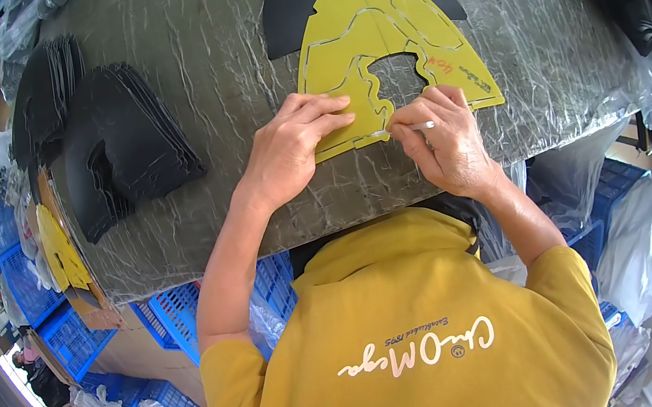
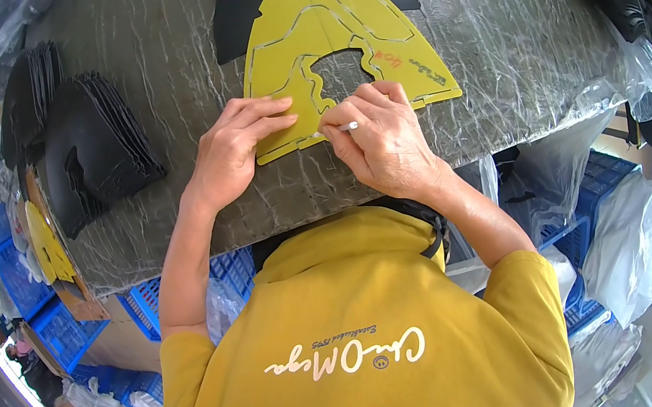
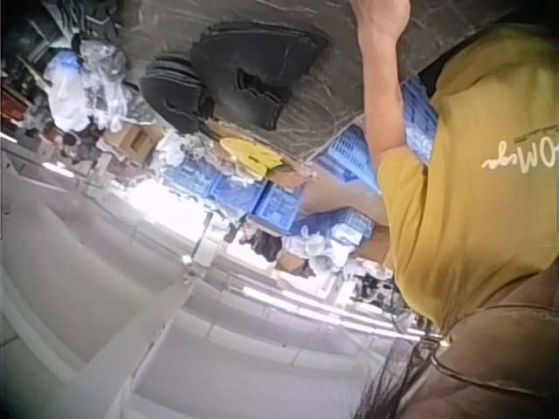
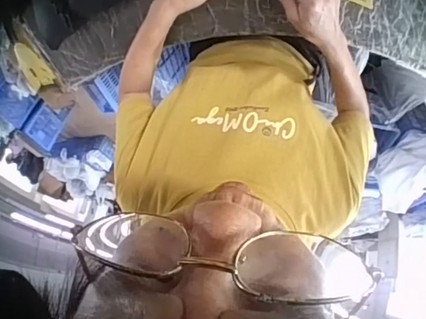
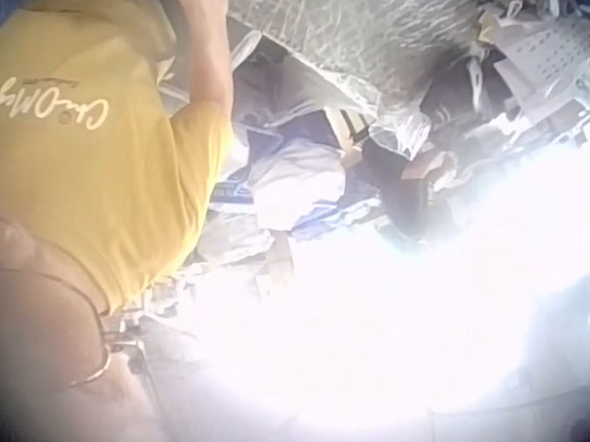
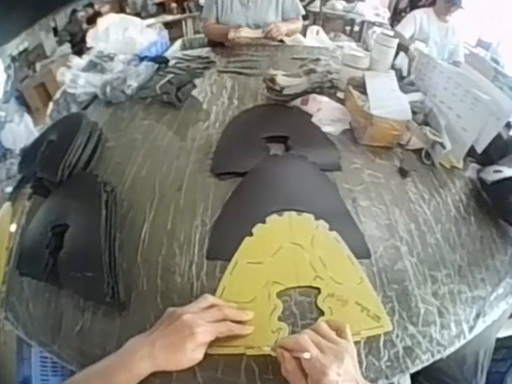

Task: Tracing outlines on shoe components using a yellow template and a marking pen.

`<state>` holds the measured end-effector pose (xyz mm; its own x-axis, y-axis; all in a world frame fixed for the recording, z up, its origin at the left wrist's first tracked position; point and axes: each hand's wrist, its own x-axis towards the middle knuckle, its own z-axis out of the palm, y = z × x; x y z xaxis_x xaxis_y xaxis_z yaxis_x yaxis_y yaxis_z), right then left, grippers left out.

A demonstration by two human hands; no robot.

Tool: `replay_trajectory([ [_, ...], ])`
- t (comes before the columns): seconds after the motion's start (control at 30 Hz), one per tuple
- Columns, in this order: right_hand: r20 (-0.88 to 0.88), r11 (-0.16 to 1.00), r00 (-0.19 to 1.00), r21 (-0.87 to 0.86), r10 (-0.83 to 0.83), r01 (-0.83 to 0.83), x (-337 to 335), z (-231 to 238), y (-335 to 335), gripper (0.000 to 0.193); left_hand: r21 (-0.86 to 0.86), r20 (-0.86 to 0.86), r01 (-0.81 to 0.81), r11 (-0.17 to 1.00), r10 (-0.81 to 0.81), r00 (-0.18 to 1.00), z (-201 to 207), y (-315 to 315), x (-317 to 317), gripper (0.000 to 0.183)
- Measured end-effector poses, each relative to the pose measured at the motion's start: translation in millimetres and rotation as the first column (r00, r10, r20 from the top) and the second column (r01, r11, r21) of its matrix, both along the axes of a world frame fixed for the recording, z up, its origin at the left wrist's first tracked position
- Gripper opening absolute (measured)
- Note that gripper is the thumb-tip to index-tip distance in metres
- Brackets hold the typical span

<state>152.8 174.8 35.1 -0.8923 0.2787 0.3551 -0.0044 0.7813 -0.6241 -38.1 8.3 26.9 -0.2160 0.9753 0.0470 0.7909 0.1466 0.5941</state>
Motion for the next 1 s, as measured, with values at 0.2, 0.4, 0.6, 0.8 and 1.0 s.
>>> replay_trajectory([
  [0.2,0.036,0.993,0.997,0.098,-0.072,0.069,4,10,5,0.009,-0.008,0.005,-0.008,1.000,0.008,1.000,0,0,2,0.046],
  [0.4,0.032,0.956,0.963,0.136,-0.268,0.261,22,9,32,0.016,-0.011,-0.071,-0.024,1.000,0.024,0.997,-2,0,10,0.046],
  [0.6,0.193,0.941,0.932,0.211,-0.306,0.265,46,-20,55,0.056,0.058,-0.232,-0.020,0.998,0.033,0.972,-12,15,23,0.031],
  [0.8,0.198,0.957,0.941,0.154,-0.273,0.245,49,-27,60,0.060,0.127,-0.322,-0.071,0.989,0.109,0.941,-34,62,42,0.023],
  [1.0,0.213,0.956,0.936,0.152,-0.279,0.250,47,-23,59,0.065,0.282,-0.210,0.001,0.959,0.060,0.976,-38,78,52,0.045],
])
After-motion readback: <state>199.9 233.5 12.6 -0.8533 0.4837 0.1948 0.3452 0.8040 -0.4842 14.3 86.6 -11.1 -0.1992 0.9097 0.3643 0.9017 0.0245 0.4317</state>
